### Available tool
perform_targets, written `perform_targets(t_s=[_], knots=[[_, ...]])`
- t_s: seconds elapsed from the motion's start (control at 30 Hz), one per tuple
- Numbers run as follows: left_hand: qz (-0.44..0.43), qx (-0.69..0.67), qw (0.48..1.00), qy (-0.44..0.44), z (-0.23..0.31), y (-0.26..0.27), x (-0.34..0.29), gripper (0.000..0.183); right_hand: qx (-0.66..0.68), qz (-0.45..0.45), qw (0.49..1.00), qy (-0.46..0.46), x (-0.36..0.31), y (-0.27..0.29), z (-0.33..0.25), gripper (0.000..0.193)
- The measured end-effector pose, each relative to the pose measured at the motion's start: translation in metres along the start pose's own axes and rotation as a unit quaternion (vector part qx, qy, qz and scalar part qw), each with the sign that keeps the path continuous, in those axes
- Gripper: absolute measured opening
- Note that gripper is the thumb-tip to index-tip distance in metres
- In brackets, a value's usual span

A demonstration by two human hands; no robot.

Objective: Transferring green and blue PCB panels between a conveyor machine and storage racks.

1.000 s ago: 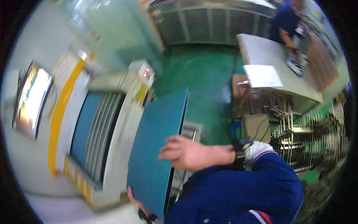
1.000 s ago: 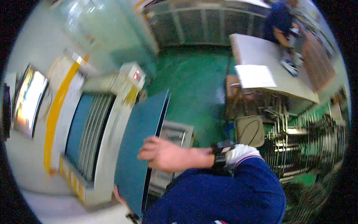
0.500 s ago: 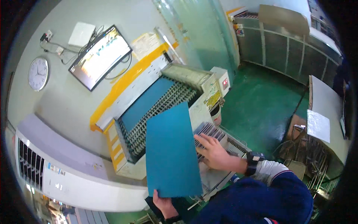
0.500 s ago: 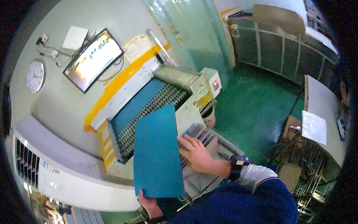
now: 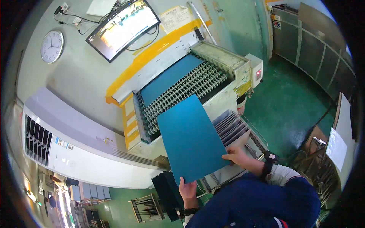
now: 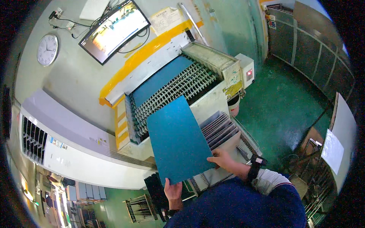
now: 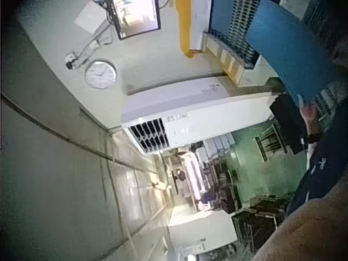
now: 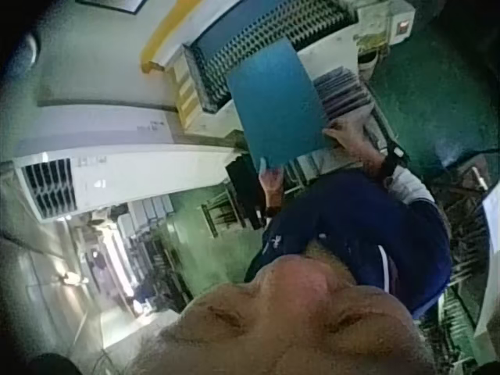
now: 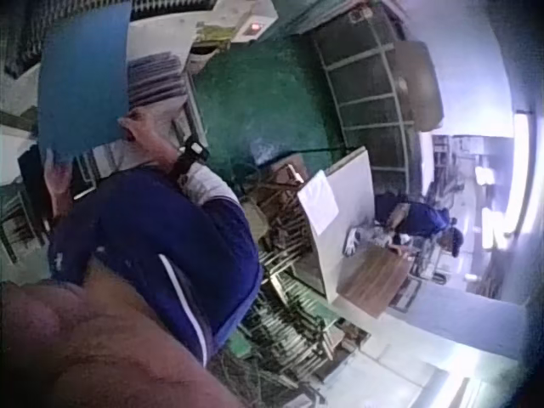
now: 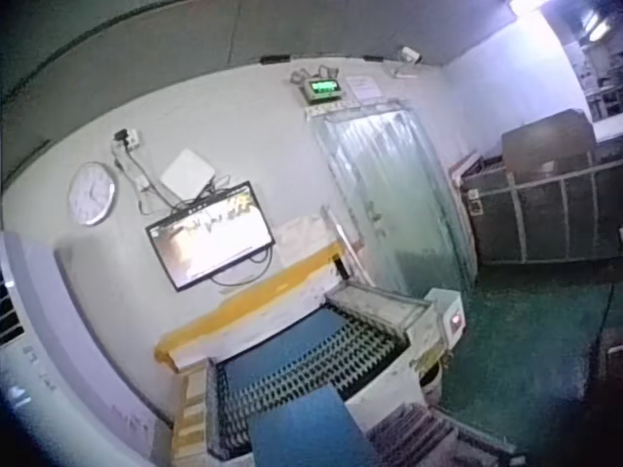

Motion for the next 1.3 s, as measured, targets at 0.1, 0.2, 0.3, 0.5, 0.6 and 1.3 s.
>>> perform_targets(t_s=[0.1,0.2,0.3,0.5,0.6,1.3], knots=[[-0.044,0.001,0.998,0.035,-0.013,-0.015,0.004,0.040,0.008,-0.038,0.998,-0.046,-0.001,0.001,0.012,0.030],[-0.031,0.051,0.998,-0.030,0.006,-0.016,-0.001,0.053,-0.031,-0.010,0.999,-0.040,0.014,0.005,0.017,0.032],[-0.060,0.087,0.994,-0.025,0.004,-0.011,0.003,0.061,-0.042,-0.002,0.999,-0.010,0.021,0.009,0.008,0.032],[0.105,-0.012,0.994,-0.020,0.002,0.008,0.015,0.047,-0.023,0.001,1.000,0.012,0.024,0.025,-0.002,0.028],[0.346,-0.179,0.915,-0.107,0.001,0.039,-0.003,0.058,0.031,0.010,0.999,-0.002,0.032,0.035,0.007,0.027],[0.004,0.026,0.989,-0.148,0.044,-0.036,0.046,0.044,0.057,0.144,0.984,0.085,0.092,0.168,-0.096,0.017]])
Point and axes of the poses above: each hand's wrist, its own x-axis towards the middle knuckle, its own y-axis out of the back of the hand, z = x × y, the point moved 10 cm from there along x, towards the middle knuckle, and after that the axes turned 5 degrees about -z, right-handed, at the moved point
